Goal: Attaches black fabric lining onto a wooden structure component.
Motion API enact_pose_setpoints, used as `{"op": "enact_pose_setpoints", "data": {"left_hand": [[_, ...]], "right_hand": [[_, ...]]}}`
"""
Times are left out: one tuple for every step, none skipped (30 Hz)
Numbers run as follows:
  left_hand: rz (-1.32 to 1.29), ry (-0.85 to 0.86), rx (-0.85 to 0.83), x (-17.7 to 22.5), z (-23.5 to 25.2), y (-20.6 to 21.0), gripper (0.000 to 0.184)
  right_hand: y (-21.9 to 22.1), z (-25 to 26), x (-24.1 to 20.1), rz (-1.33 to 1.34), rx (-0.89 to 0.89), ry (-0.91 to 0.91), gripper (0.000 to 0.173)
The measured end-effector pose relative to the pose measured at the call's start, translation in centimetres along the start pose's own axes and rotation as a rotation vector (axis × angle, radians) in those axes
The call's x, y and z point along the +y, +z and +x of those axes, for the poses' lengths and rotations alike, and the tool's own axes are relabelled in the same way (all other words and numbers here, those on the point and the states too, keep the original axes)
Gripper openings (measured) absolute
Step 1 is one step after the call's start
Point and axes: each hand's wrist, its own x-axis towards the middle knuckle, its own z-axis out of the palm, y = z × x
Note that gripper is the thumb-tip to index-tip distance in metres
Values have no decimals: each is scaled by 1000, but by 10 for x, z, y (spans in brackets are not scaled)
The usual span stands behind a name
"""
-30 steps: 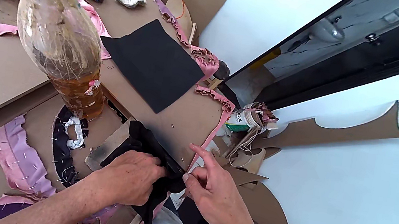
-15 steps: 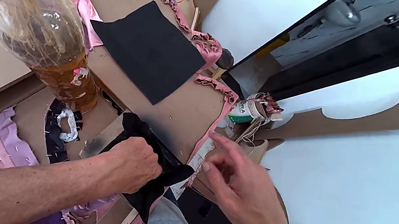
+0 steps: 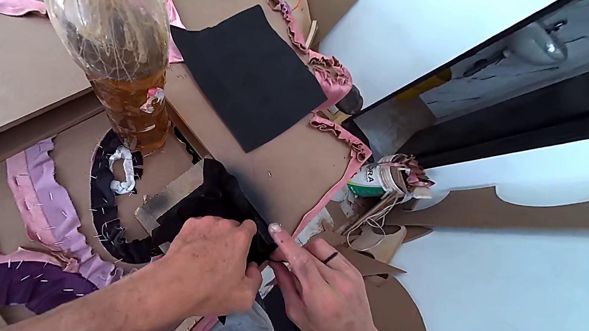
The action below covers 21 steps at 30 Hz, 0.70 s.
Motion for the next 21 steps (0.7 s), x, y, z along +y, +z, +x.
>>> {"op": "enact_pose_setpoints", "data": {"left_hand": [[6, -43, -55, 3, 0, -1, 32], [12, -76, -89, 5, 1, -2, 31], [17, -98, -90, 5, 2, -1, 30], [15, -109, -70, 4, 3, 1, 27], [3, -114, -46, 3, 4, 3, 24], [-2, -116, -15, 2, 6, 5, 20], [-8, -109, 32, 1, 6, 9, 17], [-22, -97, 94, 1, 7, 13, 14], [-27, -66, 198, 0, 6, 19, 13], [-24, -16, 337, -2, 7, 28, 11], [-19, 32, 458, -3, 7, 35, 10], [-20, 71, 543, -3, 7, 42, 10], [-28, 90, 592, -2, 6, 46, 11], [-36, 85, 608, -2, 4, 48, 14], [-38, 63, 600, -3, 1, 48, 21], [-35, 37, 579, -4, -3, 47, 28], [-42, 22, 552, -6, -8, 46, 33], [-69, 33, 525, -10, -12, 46, 36], [-117, 73, 494, -13, -16, 47, 37], [-181, 136, 442, -17, -20, 46, 37], [-254, 205, 371, -21, -24, 45, 39]], "right_hand": [[1, 0, 0, 7, 14, 21, 42], [2, 0, -1, 15, 24, 35, 42], [3, 0, -1, 23, 29, 43, 41], [3, -1, -1, 33, 32, 47, 40], [4, -2, 0, 46, 31, 48, 40], [4, -3, 0, 56, 27, 50, 40], [4, -4, 1, 66, 20, 52, 40], [3, -5, 1, 74, 12, 55, 40], [3, -6, 2, 81, 6, 60, 40], [3, -7, 3, 83, 3, 65, 39], [3, -7, 4, 85, 2, 69, 39], [3, -7, 5, 89, -1, 74, 40], [2, -7, 5, 93, -7, 78, 41], [2, -7, 6, 98, -15, 83, 42], [1, -7, 6, 104, -22, 87, 44], [-1, -6, 7, 108, -29, 91, 46], [-2, -6, 7, 113, -35, 96, 48], [-3, -6, 7, 121, -38, 100, 50], [-4, -6, 6, 127, -37, 103, 51], [-5, -6, 6, 129, -36, 109, 51], [-6, -6, 5, 127, -36, 118, 51]]}}
